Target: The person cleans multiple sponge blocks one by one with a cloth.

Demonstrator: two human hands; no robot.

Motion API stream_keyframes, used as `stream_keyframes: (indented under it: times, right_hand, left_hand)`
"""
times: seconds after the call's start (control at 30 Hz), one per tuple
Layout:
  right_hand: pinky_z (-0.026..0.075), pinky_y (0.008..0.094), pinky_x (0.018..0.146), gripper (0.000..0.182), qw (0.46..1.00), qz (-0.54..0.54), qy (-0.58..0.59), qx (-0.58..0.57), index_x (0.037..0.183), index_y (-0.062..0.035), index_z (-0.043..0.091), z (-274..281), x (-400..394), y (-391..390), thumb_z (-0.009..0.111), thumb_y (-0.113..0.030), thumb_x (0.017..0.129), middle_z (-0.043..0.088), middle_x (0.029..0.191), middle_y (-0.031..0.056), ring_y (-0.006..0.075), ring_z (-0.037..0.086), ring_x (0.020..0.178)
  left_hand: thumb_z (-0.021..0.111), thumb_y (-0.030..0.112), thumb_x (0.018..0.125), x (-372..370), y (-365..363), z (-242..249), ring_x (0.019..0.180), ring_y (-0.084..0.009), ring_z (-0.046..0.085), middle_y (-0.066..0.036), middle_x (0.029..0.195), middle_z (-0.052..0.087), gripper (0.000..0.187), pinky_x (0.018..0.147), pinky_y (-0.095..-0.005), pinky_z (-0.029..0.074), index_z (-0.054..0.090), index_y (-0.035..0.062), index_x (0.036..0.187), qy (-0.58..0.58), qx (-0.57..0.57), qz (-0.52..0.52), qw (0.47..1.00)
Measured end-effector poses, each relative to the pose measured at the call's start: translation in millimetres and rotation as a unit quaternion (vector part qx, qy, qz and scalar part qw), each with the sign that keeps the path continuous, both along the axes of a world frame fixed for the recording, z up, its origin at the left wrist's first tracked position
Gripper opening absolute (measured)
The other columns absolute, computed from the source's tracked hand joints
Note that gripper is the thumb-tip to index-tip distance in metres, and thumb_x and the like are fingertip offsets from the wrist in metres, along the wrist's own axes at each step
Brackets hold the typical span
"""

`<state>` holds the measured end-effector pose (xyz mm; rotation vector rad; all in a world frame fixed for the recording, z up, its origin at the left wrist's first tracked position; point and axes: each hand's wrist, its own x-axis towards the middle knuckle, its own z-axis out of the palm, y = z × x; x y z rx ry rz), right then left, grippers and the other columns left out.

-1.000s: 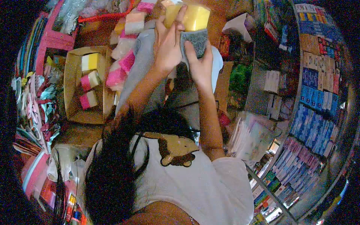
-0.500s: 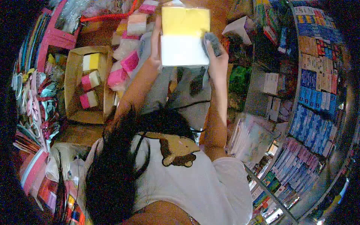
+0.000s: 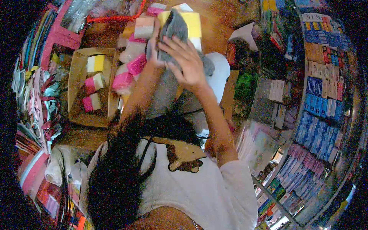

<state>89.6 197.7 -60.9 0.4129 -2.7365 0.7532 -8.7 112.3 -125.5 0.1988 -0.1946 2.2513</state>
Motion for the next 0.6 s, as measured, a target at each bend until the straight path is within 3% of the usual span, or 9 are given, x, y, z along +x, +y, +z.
stream_keyframes:
  times: [0.07, 0.13, 0.2, 0.3, 0.37, 0.43, 0.5, 0.53, 0.6]
  right_hand:
    - [0.022, 0.0456, 0.1, 0.04, 1.0, 0.002, -0.003, -0.011, 0.119, -0.0113, 0.046, -2.3, 1.7, 3.7, 0.046, -0.019, 0.08, 0.042, 0.126, 0.009, 0.0278, 0.036, 0.119]
    - [0.022, 0.0461, 0.099, 0.04, 0.998, -0.021, 0.055, -0.015, 0.119, -0.0106, 0.046, -5.3, -9.9, 27.8, 0.046, -0.019, 0.08, 0.043, 0.126, 0.0092, 0.0285, 0.036, 0.119]
    - [0.024, 0.0443, 0.099, 0.038, 0.993, -0.072, 0.091, 0.031, 0.117, -0.0073, 0.047, 7.5, -31.8, 41.3, 0.045, -0.023, 0.082, 0.045, 0.122, 0.0142, 0.0319, 0.038, 0.116]
    - [0.025, 0.0425, 0.099, 0.036, 0.99, -0.131, 0.056, 0.006, 0.112, -0.0019, 0.049, 24.1, -50.1, 32.1, 0.043, -0.024, 0.084, 0.047, 0.117, 0.0193, 0.0337, 0.04, 0.113]
    - [0.025, 0.0409, 0.099, 0.036, 0.994, -0.068, 0.073, 0.035, 0.114, -0.0027, 0.048, 17.8, -40.1, 6.8, 0.042, -0.022, 0.083, 0.045, 0.119, 0.0188, 0.0321, 0.038, 0.115]
    - [0.025, 0.0431, 0.098, 0.039, 0.996, -0.014, 0.07, 0.046, 0.115, -0.0036, 0.047, 8.9, -21.2, -6.2, 0.045, -0.023, 0.081, 0.045, 0.119, 0.0186, 0.0325, 0.04, 0.114]
    - [0.025, 0.0431, 0.098, 0.04, 0.999, 0.04, 0.012, 0.035, 0.117, -0.0036, 0.045, 6.1, -2.6, -15.9, 0.044, -0.021, 0.08, 0.045, 0.12, 0.0176, 0.0324, 0.039, 0.115]
    - [0.026, 0.0427, 0.098, 0.041, 0.999, 0.021, 0.026, 0.009, 0.117, -0.0035, 0.045, 1.8, -2.0, -10.9, 0.044, -0.021, 0.08, 0.045, 0.12, 0.0173, 0.0323, 0.039, 0.115]
    - [0.026, 0.042, 0.098, 0.041, 0.998, -0.017, 0.054, -0.04, 0.117, -0.0032, 0.044, -1.3, -7.1, 10.8, 0.044, -0.02, 0.08, 0.044, 0.121, 0.0167, 0.0321, 0.039, 0.115]
  left_hand:
    - [0.038, 0.059, 0.079, 6.0, -2.9, 20.1, 0.082, -0.0224, 0.058, -0.012, 0.096, 0.058, 0.062, 0.073, -0.0361, 0.048, 0.051, 0.0057, 0.107, 0.008, -0.2, 0.092, 0.976]
    - [0.039, 0.059, 0.079, 7.6, 16.8, 5.0, 0.079, -0.0199, 0.059, -0.01, 0.093, 0.059, 0.06, 0.07, -0.0336, 0.049, 0.051, 0.0066, 0.106, 0.025, -0.198, 0.083, 0.976]
    - [0.034, 0.051, 0.085, 25.6, 22.1, 19.0, 0.079, -0.0166, 0.057, -0.006, 0.094, 0.058, 0.052, 0.07, -0.0289, 0.047, 0.046, 0.0085, 0.112, 0.11, -0.349, 0.094, 0.926]
    - [0.03, 0.046, 0.088, 38.5, 27.9, 29.3, 0.091, -0.0167, 0.054, -0.008, 0.108, 0.053, 0.05, 0.081, -0.0288, 0.043, 0.04, 0.009, 0.12, 0.102, -0.33, 0.094, 0.934]
    - [0.029, 0.044, 0.088, 33.0, 40.0, -7.0, 0.098, -0.0209, 0.052, -0.01, 0.112, 0.05, 0.05, 0.088, -0.0319, 0.04, 0.04, 0.0075, 0.12, -0.018, -0.126, 0.137, 0.982]
    - [0.028, 0.044, 0.088, 37.8, 63.0, -27.9, 0.1, -0.0245, 0.051, -0.012, 0.113, 0.05, 0.051, 0.091, -0.0346, 0.039, 0.041, 0.0058, 0.119, -0.099, 0.167, 0.219, 0.956]
    - [0.032, 0.05, 0.085, 18.2, 36.3, -18.5, 0.094, -0.0258, 0.054, -0.014, 0.103, 0.054, 0.056, 0.086, -0.0364, 0.042, 0.045, 0.0031, 0.115, -0.057, 0.183, 0.17, 0.967]
    - [0.035, 0.054, 0.083, -5.7, -0.2, -2.4, 0.087, -0.0255, 0.057, -0.015, 0.096, 0.058, 0.061, 0.081, -0.0371, 0.045, 0.048, 0.0013, 0.111, 0.012, 0.015, 0.046, 0.999]
    - [0.036, 0.057, 0.081, 15.4, 6.1, 19.7, 0.084, -0.023, 0.057, -0.013, 0.095, 0.057, 0.063, 0.078, -0.0354, 0.045, 0.049, 0.0019, 0.109, -0.015, -0.242, 0.115, 0.963]
